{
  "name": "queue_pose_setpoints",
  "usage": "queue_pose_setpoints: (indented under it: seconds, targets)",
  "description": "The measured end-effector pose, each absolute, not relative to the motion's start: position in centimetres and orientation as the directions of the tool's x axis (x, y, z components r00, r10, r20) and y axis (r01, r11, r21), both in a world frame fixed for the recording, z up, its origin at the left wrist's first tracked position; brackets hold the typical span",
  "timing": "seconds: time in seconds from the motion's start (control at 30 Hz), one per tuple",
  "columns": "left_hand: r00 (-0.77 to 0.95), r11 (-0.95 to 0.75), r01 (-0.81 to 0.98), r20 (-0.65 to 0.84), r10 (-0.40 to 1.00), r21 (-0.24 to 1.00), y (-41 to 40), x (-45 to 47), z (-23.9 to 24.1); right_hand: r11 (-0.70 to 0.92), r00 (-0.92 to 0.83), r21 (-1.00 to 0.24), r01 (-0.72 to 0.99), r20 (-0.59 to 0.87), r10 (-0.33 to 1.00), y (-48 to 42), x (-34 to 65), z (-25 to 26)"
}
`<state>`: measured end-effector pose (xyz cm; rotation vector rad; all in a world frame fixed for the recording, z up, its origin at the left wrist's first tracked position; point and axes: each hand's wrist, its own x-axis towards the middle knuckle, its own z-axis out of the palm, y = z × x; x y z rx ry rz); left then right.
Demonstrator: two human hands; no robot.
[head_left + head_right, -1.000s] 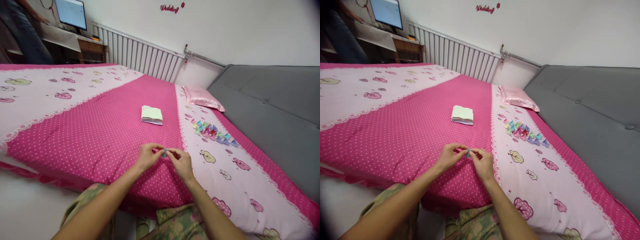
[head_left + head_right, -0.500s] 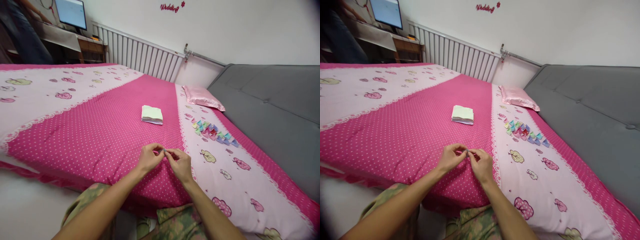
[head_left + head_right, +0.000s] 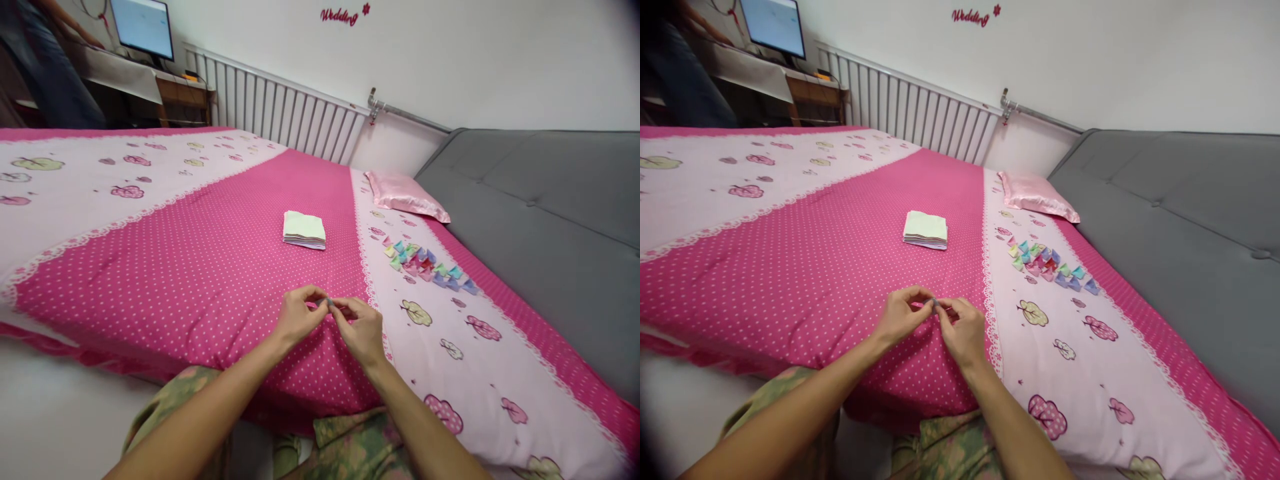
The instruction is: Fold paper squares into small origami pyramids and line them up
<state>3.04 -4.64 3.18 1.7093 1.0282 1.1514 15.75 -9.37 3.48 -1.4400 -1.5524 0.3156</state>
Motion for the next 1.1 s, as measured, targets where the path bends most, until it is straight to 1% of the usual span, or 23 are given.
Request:
queue_pose_setpoints:
  seconds: [0.27,0.7,0.93,1.1]
  targets:
    - [0.233,-0.388,0.237,0.335,0.913,0.891,-4.74,2.95,2.94,0.278,0.133,-0.726,0.629,0.453,0.882,-9.45,15.61,3.76]
    - [0.358,-0.523,0.254,0.424,0.832,0.813,-4.97,2.84,2.77,0.215,0.23,-0.778,0.59,0.418,0.879,-9.43,15.79,3.82]
    - [0.336,-0.45,0.249,0.359,0.871,0.858,-5.06,3.22,2.96,0.161,0.262,-0.768,0.619,0.396,0.88,-9.44,15.71,3.7]
    - [0.298,-0.426,0.285,0.342,0.891,0.859,-5.35,3.52,2.95,0.108,0.292,-0.784,0.611,0.35,0.89,-9.47,15.66,3.75]
